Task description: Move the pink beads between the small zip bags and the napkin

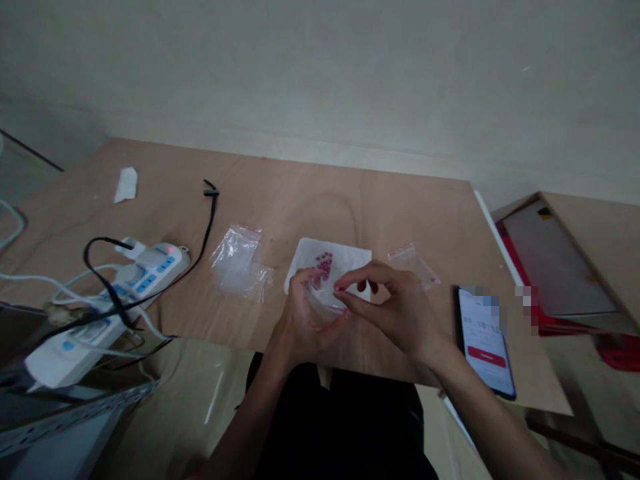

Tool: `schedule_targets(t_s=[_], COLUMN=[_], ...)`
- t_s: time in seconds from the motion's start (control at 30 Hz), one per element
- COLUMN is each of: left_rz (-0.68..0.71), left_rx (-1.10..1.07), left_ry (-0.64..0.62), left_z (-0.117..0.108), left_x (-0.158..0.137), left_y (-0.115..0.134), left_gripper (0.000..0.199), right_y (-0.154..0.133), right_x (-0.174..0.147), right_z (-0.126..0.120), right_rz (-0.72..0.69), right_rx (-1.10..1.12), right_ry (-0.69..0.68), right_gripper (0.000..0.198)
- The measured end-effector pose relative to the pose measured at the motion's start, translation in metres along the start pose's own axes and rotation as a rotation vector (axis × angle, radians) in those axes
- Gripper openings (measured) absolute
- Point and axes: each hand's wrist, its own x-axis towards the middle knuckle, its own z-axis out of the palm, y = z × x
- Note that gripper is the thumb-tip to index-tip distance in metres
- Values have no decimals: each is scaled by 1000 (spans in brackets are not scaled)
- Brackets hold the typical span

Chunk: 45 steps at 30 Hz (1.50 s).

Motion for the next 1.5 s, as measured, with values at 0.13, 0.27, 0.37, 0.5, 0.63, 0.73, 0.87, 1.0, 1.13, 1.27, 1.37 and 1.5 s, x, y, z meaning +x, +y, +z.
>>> schedule_targets(t_s=[0.13, 0.27, 0.37, 0.5, 0.63, 0.73, 0.87, 1.0, 1.13, 1.27, 1.37, 1.5], left_rz=[22, 58, 87, 104, 120, 109, 55, 6, 18, -8, -100, -177], left_rx=[-97, -115, -60, 112, 187, 152, 52, -33, -105, -236, -297, -339], left_ry=[-99, -132, -113, -62, -30, 8, 38, 86, 97, 21, 79, 278], left_z=[16, 26, 29, 28, 29, 33, 37, 37, 33, 25, 20, 22], left_x=[10, 15, 19, 25, 32, 34, 32, 25, 15, 8, 10, 19], left_y=[6, 12, 18, 29, 46, 58, 68, 67, 61, 64, 67, 68], left_gripper=[70, 72, 73, 60, 45, 44, 44, 47, 55, 45, 19, 24], right_y=[-9, -2, -2, -13, -29, -38, -43, -44, -42, -33, -23, -9], right_x=[1, 3, 4, 6, 8, 9, 8, 2, -4, -9, -12, -14], right_z=[-11, -20, -26, -34, -43, -52, -62, -68, -68, -63, -59, -48], right_rz=[63, 162, 200, 151, 29, -109, -230, -263, -222, -124, -95, -71], right_rx=[105, 228, 237, 0, -357, -477, -448, -377, -406, -300, -68, 253], right_ry=[-151, -298, -312, -231, -163, -183, -285, -396, -435, -382, -280, -82], right_gripper=[12, 12, 16, 19, 20, 23, 28, 18, 8, 10, 10, 21])
